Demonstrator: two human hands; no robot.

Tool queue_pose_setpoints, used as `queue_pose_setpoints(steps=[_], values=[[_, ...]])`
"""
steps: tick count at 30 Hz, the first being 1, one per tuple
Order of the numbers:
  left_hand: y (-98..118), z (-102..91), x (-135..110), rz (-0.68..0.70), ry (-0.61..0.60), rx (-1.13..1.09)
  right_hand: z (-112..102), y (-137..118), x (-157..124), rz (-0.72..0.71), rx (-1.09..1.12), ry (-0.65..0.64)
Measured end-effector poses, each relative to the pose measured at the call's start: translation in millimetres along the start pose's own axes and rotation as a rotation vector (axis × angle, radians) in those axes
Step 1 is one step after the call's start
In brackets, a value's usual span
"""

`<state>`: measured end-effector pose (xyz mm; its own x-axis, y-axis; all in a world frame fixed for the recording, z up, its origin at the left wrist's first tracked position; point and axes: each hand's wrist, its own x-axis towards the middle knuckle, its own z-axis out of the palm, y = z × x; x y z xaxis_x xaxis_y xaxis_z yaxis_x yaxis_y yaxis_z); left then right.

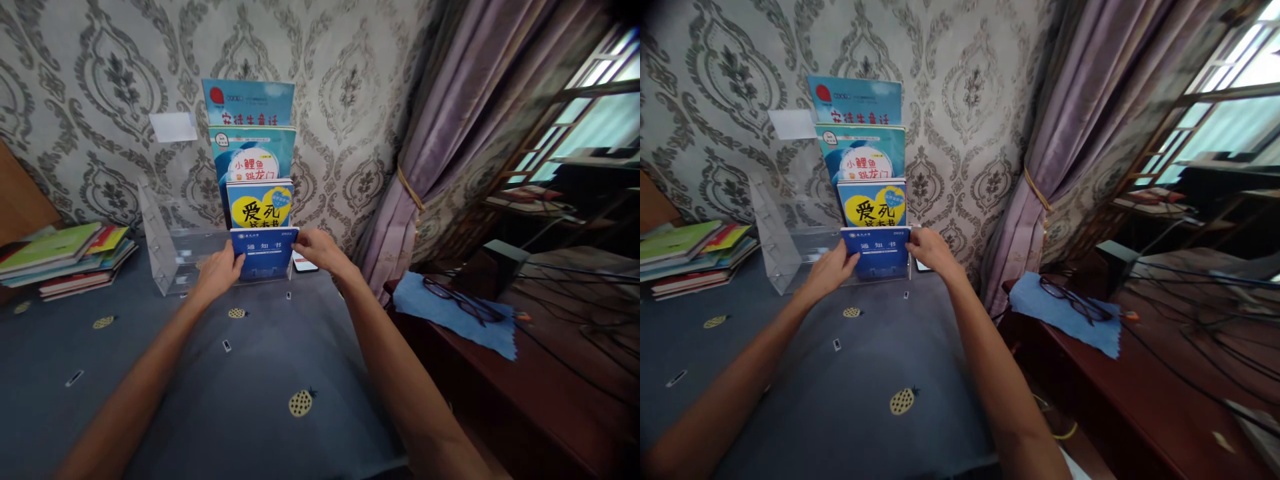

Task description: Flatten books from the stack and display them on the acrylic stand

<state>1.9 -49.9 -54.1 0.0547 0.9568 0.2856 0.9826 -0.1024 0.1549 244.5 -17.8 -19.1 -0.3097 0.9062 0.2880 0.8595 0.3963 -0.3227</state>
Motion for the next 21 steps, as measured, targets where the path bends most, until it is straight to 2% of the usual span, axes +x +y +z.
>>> queue_pose_setpoints(steps=[9, 13, 17, 21], values=[[-5, 1.7, -4, 0.034, -0.037, -0.113, -4, 5, 2, -0.095, 0.026, -0.064], [-19, 0.2, -12, 0.107, -0.016, -0.180, -16, 7, -1, -0.135, 0.063, -0.098], [-59, -2.8, -26, 0.061, 0.035, -0.129, -41, -2, -17, -0.095, 0.005, -0.072], [-126, -12.7, -40, -0.073, 0.122, -0.009, -65, -13, -35, -0.110, -0.066, 0.080]])
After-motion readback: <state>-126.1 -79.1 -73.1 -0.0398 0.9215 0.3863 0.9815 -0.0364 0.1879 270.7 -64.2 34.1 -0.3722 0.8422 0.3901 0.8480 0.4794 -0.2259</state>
